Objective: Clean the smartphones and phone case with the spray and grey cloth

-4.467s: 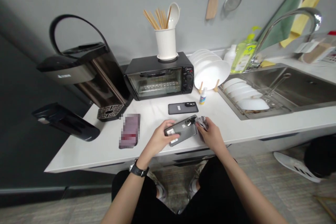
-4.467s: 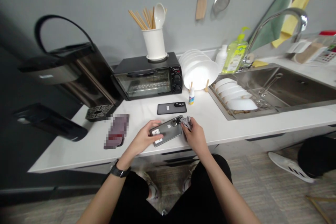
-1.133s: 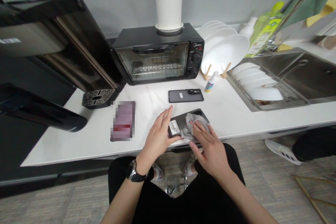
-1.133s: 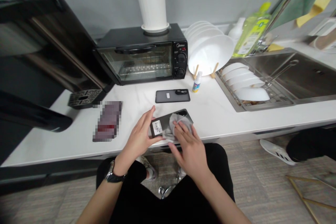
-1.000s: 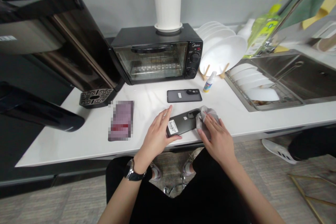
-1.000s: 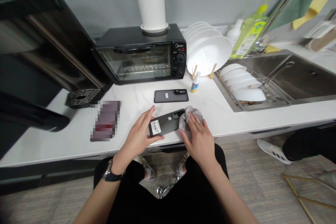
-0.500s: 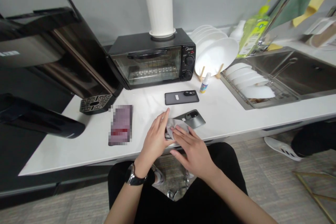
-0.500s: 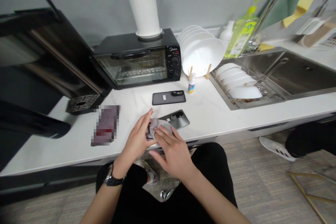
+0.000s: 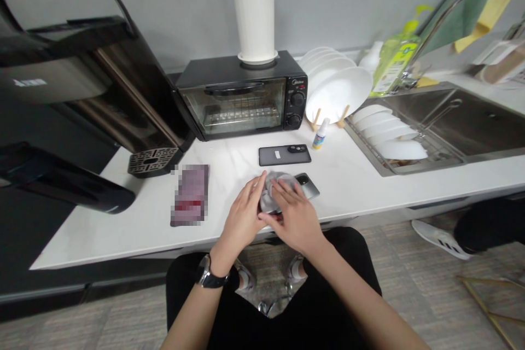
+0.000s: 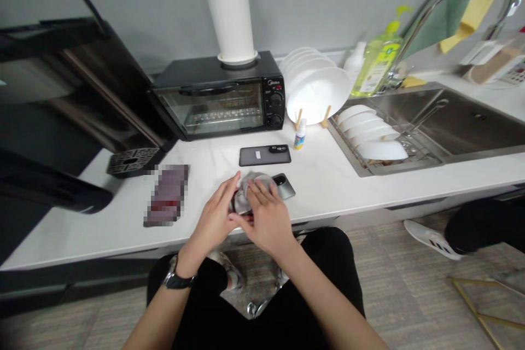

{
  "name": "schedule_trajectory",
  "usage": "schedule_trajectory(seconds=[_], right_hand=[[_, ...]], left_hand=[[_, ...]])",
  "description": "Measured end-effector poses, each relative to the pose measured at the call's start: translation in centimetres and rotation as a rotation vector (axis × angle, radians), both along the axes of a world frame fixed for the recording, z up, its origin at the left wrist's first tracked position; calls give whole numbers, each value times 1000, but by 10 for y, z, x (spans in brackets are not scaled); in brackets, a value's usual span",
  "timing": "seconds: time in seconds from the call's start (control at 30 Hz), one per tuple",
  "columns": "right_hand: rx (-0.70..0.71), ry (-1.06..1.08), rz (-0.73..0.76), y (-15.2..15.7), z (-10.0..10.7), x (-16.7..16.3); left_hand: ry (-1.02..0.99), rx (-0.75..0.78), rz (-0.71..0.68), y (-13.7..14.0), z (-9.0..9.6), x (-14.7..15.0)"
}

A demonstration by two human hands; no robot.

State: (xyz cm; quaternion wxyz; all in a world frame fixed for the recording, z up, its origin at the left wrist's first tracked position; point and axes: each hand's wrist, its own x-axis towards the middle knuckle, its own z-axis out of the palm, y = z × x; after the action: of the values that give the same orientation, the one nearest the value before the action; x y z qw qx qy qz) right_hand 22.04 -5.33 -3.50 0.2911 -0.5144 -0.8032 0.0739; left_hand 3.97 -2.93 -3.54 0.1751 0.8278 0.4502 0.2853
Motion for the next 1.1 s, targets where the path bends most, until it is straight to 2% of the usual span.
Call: schedule_trajectory(seconds=[0.1,0.17,0.23,0.37,0.43,0.5,0.6,0.67,0.77,0.87,0.97,1.1], right_hand=[[-55,40,155,-23,4,-15],[-73,43,174,-38,2,-7],[-62,11,118,-48,-3,14],[27,-65,-147,-40,-16,62],[58,-74,-246,-26,-19,73],[79,-79,-278,-10,-19,69],[77,-63,-213,5,-12,42],[37,-29,-99,4,-6,17],[-29,26,91,-13,2,-11],[-55,47,171,-35,2,-11],[-49,9,107,-49,-5,14],[32,-54,-135,-39,-18,56]], left_hand=[[7,12,29,0,-1,1],[11,5,41,0,0,2],[10,-11,30,-1,1,2],[13,-18,13,-2,4,3],[28,-15,9,-1,4,3],[33,-11,11,-1,4,3],[20,-11,12,-1,4,2],[15,-19,3,-1,3,2],[20,-16,14,-1,1,1],[25,-23,50,-1,0,2],[16,-51,27,-2,3,3],[2,-57,4,-2,6,4]])
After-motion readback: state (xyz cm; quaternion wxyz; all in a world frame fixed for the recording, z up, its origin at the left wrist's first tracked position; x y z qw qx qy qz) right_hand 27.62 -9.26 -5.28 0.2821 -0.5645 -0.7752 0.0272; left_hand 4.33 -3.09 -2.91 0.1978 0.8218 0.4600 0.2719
